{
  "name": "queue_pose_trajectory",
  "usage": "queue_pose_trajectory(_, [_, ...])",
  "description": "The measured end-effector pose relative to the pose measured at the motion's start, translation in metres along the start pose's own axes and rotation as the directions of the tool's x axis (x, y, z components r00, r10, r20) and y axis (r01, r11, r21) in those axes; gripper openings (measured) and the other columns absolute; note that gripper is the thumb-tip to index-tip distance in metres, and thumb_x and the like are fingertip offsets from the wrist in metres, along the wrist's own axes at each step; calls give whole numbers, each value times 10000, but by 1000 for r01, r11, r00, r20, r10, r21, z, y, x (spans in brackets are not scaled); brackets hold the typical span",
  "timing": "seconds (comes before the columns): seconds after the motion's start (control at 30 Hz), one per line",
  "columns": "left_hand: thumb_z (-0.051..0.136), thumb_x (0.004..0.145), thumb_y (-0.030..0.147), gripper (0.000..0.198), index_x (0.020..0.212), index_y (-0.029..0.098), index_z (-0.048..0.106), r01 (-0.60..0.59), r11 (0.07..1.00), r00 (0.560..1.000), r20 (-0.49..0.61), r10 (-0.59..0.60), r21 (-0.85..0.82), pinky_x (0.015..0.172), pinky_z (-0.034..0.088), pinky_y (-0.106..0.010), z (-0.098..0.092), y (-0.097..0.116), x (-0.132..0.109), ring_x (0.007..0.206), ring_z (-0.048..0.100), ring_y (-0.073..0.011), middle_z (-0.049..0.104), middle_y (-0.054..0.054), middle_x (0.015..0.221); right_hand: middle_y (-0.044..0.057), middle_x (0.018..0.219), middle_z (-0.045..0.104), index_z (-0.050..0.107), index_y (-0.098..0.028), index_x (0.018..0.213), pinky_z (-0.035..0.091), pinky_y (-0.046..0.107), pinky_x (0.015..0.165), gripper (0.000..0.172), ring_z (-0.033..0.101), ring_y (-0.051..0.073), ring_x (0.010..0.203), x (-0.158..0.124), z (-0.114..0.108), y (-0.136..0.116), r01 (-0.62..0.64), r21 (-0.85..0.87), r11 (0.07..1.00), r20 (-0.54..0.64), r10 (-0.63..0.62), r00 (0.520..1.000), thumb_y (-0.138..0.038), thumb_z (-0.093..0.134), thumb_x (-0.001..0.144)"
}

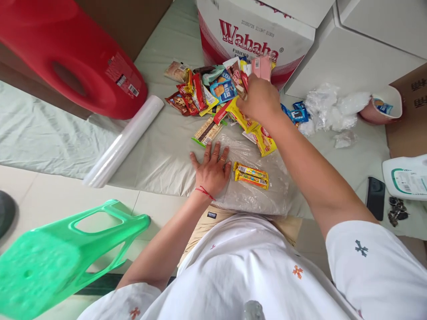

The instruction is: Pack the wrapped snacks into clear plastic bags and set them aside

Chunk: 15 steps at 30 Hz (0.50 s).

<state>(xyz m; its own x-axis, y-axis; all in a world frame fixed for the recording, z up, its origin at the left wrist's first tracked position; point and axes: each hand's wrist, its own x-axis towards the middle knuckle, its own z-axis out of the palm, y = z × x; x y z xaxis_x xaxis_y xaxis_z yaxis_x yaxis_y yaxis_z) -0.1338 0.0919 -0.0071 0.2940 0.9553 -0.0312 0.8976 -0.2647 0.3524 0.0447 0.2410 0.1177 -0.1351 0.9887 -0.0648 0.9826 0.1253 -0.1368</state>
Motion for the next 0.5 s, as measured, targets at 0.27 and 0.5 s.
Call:
queue_pose_trajectory(0.27, [320, 1065, 458, 571, 1602, 293, 424, -11, 1000, 1000, 1, 11, 0, 1217, -64, -784, 0, -1, 0, 1624, 165, -347, 284, -81, 1723, 82, 1119, 736, 592, -215, 1346, 437, 302, 738, 455, 676, 250, 962, -160, 22, 19, 285, 33, 958, 347, -278, 896, -393, 630, 928])
queue_pose_trajectory(0.5, [347, 1063, 450, 563, 1604, 313, 419, -7, 1000, 1000, -4, 7, 10, 1219, -34, -784, 2, -1, 0, 1621, 175, -357, 294, -86, 1719, 164, 1393, 608, 505, -183, 1488, 461, 314, 733, 625, 660, 284, 1109, -188, 51, 17, 272, -11, 962, 341, -253, 905, -572, 552, 1002])
